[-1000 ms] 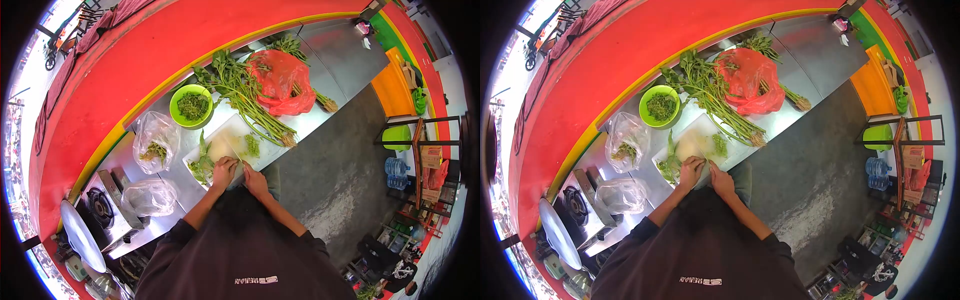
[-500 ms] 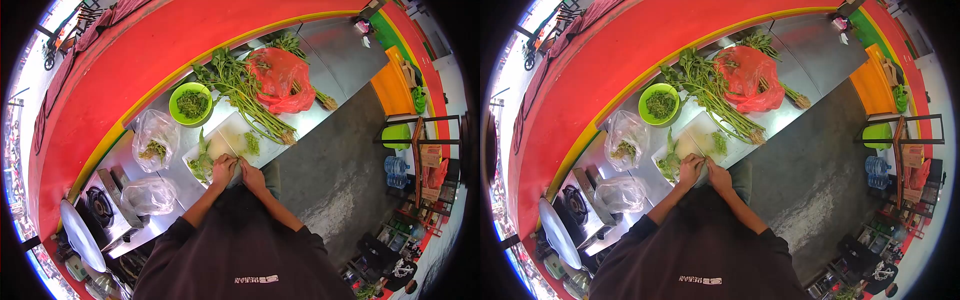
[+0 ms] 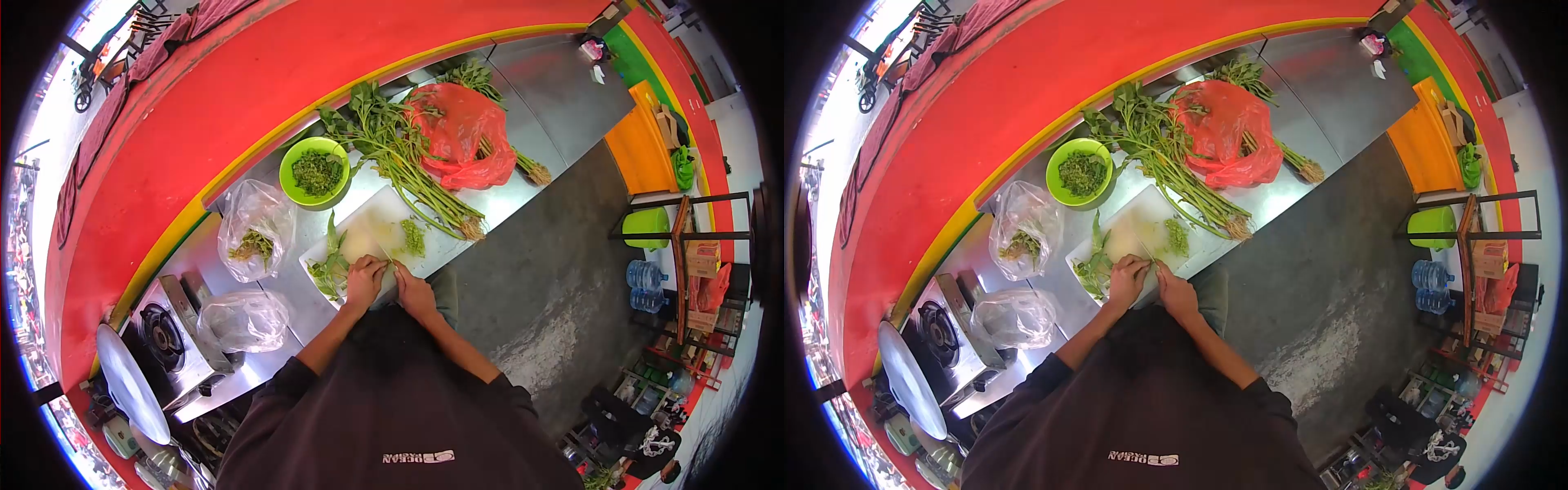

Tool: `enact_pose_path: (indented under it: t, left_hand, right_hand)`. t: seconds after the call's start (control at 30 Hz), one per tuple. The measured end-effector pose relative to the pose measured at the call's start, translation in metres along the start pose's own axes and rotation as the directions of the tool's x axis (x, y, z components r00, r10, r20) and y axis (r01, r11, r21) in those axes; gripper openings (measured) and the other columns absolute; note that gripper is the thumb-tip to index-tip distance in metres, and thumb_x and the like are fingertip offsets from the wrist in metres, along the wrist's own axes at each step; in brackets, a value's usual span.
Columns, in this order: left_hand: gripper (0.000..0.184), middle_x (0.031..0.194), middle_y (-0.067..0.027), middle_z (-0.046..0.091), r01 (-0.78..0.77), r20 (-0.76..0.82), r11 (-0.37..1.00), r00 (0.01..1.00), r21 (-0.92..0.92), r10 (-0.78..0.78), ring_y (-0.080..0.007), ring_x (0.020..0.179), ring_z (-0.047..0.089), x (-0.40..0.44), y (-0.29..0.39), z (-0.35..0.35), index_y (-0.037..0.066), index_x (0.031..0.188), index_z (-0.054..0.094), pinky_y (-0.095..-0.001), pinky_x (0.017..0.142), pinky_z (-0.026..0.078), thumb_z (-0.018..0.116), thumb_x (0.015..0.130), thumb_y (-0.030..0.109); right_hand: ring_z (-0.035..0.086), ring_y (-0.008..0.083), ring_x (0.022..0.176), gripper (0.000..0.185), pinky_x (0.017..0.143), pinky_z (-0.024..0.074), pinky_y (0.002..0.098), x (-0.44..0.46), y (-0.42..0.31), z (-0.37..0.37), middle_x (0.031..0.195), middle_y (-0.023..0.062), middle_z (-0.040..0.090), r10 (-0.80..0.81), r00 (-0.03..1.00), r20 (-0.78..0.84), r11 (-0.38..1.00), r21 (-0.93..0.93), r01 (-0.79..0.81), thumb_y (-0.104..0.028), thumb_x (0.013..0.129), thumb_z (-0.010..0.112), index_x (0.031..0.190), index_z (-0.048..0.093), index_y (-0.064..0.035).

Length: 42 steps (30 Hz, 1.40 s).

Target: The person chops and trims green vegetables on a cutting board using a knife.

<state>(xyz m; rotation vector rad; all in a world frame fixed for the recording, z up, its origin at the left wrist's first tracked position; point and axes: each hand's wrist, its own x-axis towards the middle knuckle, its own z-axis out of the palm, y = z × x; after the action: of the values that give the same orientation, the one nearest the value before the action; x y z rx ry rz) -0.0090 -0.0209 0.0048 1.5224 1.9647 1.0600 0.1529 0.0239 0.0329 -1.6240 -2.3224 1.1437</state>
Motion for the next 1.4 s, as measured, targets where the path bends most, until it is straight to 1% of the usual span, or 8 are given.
enact_pose_path:
  t: [0.17, 0.57, 0.8, 0.9, 0.97, 1.13, 1.23, 1.4]
  left_hand:
    - [0.013, 0.092, -0.0067, 0.069, 0.001, -0.003, 1.000, 1.000, 0.018, -0.001, -0.0288, 0.092, 0.067, 0.000, 0.002, 0.000, 0.006, 0.101, 0.080, -0.0421, 0.083, 0.049, 0.075, 0.089, 0.006]
    - [0.014, 0.094, -0.0063, 0.070, -0.012, -0.020, 1.000, 1.000, 0.029, 0.013, -0.0290, 0.094, 0.067, -0.002, 0.000, 0.001, 0.006, 0.102, 0.080, -0.0437, 0.081, 0.050, 0.075, 0.089, 0.007]
    - [0.014, 0.094, -0.0060, 0.070, -0.012, -0.008, 0.999, 1.000, 0.044, 0.012, -0.0282, 0.096, 0.067, -0.003, -0.001, 0.003, 0.007, 0.102, 0.080, -0.0435, 0.081, 0.049, 0.075, 0.089, 0.007]
    - [0.016, 0.098, -0.0043, 0.070, 0.014, -0.009, 1.000, 1.000, 0.005, -0.014, -0.0271, 0.097, 0.066, -0.004, -0.006, 0.004, 0.008, 0.104, 0.081, -0.0431, 0.085, 0.049, 0.075, 0.089, 0.008]
    - [0.015, 0.094, -0.0057, 0.070, -0.023, -0.043, 0.999, 0.999, 0.023, 0.024, -0.0285, 0.092, 0.068, -0.003, -0.002, 0.003, 0.007, 0.103, 0.081, -0.0430, 0.080, 0.050, 0.076, 0.089, 0.007]
    - [0.015, 0.095, -0.0079, 0.072, -0.041, -0.013, 0.998, 0.999, 0.051, 0.042, -0.0293, 0.091, 0.068, -0.002, 0.001, 0.001, 0.006, 0.103, 0.080, -0.0418, 0.080, 0.052, 0.076, 0.088, 0.006]
    - [0.015, 0.093, -0.0123, 0.073, -0.028, -0.042, 0.999, 0.999, -0.037, 0.027, -0.0318, 0.088, 0.069, 0.000, -0.002, 0.002, 0.003, 0.101, 0.080, -0.0432, 0.080, 0.054, 0.076, 0.087, 0.003]
    - [0.012, 0.093, -0.0117, 0.073, -0.017, -0.048, 1.000, 0.999, -0.022, 0.015, -0.0316, 0.089, 0.069, -0.002, -0.002, 0.003, 0.003, 0.098, 0.079, -0.0424, 0.079, 0.054, 0.076, 0.086, 0.002]
  right_hand:
    - [0.069, 0.0492, 0.072, 0.041, 0.065, 0.0546, 0.0601, -0.004, 0.002, 0.002, 0.078, 0.0247, 0.070, -0.033, 0.999, -0.023, 0.999, 0.007, 0.033, -0.039, 0.110, 0.046, 0.149, 0.052, -0.0296]
    - [0.070, 0.0463, 0.070, 0.040, 0.063, 0.0547, 0.0590, -0.003, 0.008, 0.005, 0.077, 0.0231, 0.071, -0.080, 0.995, -0.052, 0.996, -0.048, 0.078, -0.039, 0.110, 0.046, 0.149, 0.053, -0.0297]
    - [0.071, 0.0452, 0.072, 0.041, 0.064, 0.0548, 0.0587, 0.006, 0.002, 0.005, 0.077, 0.0222, 0.071, -0.030, 1.000, -0.003, 0.999, -0.017, 0.030, -0.041, 0.110, 0.046, 0.150, 0.053, -0.0302]
    - [0.070, 0.0456, 0.071, 0.042, 0.063, 0.0542, 0.0586, -0.002, 0.005, 0.007, 0.076, 0.0221, 0.071, -0.038, 0.999, -0.030, 0.999, -0.015, 0.037, -0.042, 0.110, 0.046, 0.150, 0.052, -0.0299]
    - [0.070, 0.0467, 0.072, 0.041, 0.063, 0.0543, 0.0590, -0.005, 0.004, 0.004, 0.077, 0.0227, 0.071, -0.025, 1.000, -0.014, 1.000, -0.018, 0.025, -0.042, 0.110, 0.045, 0.149, 0.053, -0.0300]
    - [0.070, 0.0483, 0.073, 0.041, 0.066, 0.0549, 0.0596, 0.007, -0.006, 0.003, 0.078, 0.0250, 0.071, 0.003, 1.000, 0.008, 1.000, 0.020, -0.003, -0.042, 0.110, 0.045, 0.149, 0.053, -0.0311]
    - [0.070, 0.0498, 0.074, 0.042, 0.067, 0.0554, 0.0604, 0.003, -0.003, 0.003, 0.080, 0.0267, 0.071, 0.007, 0.999, 0.033, 1.000, 0.015, -0.007, -0.043, 0.110, 0.045, 0.150, 0.052, -0.0323]
    - [0.070, 0.0496, 0.074, 0.042, 0.068, 0.0555, 0.0608, -0.005, 0.001, 0.002, 0.081, 0.0253, 0.071, -0.002, 1.000, 0.016, 1.000, 0.017, 0.001, -0.043, 0.110, 0.044, 0.150, 0.052, -0.0322]
